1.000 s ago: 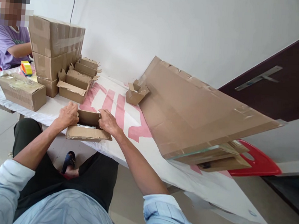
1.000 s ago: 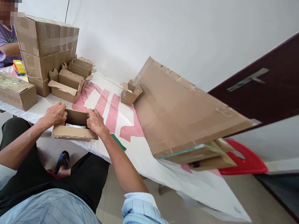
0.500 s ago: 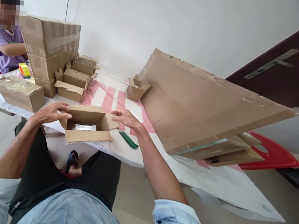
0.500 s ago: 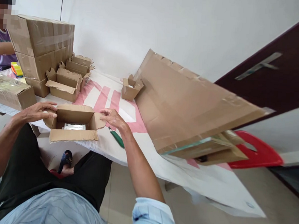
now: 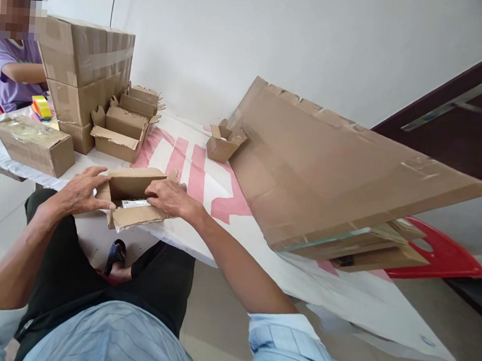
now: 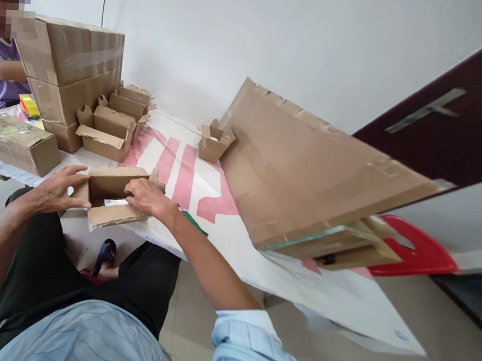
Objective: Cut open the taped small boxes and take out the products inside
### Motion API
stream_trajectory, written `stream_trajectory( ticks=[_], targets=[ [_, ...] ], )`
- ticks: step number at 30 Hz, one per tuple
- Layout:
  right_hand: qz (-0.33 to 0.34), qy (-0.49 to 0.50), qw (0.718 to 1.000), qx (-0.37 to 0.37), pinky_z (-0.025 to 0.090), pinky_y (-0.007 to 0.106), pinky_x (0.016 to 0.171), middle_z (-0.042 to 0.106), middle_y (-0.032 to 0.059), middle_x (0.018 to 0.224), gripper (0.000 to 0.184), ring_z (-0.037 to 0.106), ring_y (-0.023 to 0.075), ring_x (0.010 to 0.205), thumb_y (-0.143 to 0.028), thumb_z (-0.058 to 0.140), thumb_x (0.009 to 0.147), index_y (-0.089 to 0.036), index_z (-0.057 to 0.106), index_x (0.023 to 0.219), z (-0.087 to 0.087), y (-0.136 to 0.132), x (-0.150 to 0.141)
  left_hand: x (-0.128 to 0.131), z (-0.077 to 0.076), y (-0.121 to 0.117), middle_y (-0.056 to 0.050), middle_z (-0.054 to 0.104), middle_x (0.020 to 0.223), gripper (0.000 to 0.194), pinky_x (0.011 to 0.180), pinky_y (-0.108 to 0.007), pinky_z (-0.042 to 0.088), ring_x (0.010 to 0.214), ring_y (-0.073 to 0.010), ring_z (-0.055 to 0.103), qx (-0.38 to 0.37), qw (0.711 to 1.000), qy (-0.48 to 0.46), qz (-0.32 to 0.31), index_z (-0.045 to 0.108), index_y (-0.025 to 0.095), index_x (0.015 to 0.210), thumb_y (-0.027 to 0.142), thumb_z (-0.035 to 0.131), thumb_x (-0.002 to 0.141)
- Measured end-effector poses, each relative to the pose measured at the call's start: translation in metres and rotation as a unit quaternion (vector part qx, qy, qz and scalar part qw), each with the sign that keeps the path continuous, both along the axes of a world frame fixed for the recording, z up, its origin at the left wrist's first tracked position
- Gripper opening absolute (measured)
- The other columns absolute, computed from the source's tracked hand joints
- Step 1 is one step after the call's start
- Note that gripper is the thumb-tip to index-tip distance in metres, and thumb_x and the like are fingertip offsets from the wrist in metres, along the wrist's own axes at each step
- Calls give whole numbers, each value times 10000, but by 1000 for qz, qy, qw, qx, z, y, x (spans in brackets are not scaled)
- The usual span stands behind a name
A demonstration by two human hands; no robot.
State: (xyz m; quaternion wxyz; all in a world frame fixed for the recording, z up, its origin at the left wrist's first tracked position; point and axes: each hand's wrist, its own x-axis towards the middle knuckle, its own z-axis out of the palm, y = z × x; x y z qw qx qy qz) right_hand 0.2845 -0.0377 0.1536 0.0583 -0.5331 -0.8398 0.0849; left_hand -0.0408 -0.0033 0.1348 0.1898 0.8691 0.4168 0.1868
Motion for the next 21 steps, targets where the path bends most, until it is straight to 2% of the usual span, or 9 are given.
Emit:
stream_trajectory(
  ticks=[3, 6, 9, 12, 14, 17, 21],
  targets=[
    [19, -25, 997, -77, 539, 346, 941, 876, 74, 1126, 105, 778, 305, 1139, -213, 845, 935, -255, 883, 1023, -9, 26, -9, 12, -8, -12, -242, 482, 1835, 1099, 1359, -716, 419, 1684, -546, 450, -2, 1000, 3, -8, 723, 219, 1587, 882, 909, 729],
    [21, -71, 989, -124, 566, 336, 913, 897, 89, 1152, 212, 811, 320, 1159, -168, 911, 839, -256, 893, 1032, -20, 46, -16, 20, -18, -21, -275, 425, 1860, 1169, 1362, -728, 417, 1698, -539, 445, -18, 1000, -14, -10, 606, 195, 1701, 742, 975, 736],
    [6, -97, 985, -141, 600, 349, 929, 902, 76, 1141, 283, 832, 318, 1153, -94, 888, 799, -273, 888, 1018, -33, 52, -22, 22, -27, -24, -256, 432, 1852, 1198, 1393, -687, 404, 1694, -504, 465, -18, 998, -59, -13, 511, 210, 1770, 586, 1005, 746],
    [0, -105, 985, -140, 615, 378, 976, 898, 96, 1141, 257, 838, 320, 1146, -57, 854, 810, -252, 872, 977, -40, 48, -28, 22, -33, -24, -226, 441, 1841, 1181, 1402, -652, 415, 1694, -482, 469, -18, 995, -98, -20, 496, 233, 1775, 468, 1008, 737],
    [3, -108, 984, -140, 615, 385, 995, 891, 121, 1167, 232, 836, 325, 1152, -71, 855, 821, -231, 867, 989, -38, 45, -29, 23, -36, -24, -225, 453, 1824, 1178, 1398, -641, 429, 1686, -478, 479, -17, 993, -113, -17, 500, 226, 1769, 414, 1004, 721],
    [9, -84, 987, -137, 605, 375, 997, 881, 130, 1199, 219, 820, 329, 1159, -174, 879, 856, -216, 859, 1070, -26, 41, -22, 25, -38, -20, -225, 499, 1771, 1166, 1395, -618, 445, 1654, -464, 516, -11, 992, -124, -13, 509, 204, 1753, 358, 988, 701],
    [-26, 41, 995, -87, 586, 358, 953, 861, 100, 1252, 372, 785, 316, 1148, -246, 851, 843, -219, 829, 1213, 1, 32, -2, 24, -34, 1, -218, 539, 1734, 1140, 1414, -597, 413, 1644, -444, 526, -7, 993, -117, -17, 515, 192, 1740, 340, 958, 699]
  ],
)
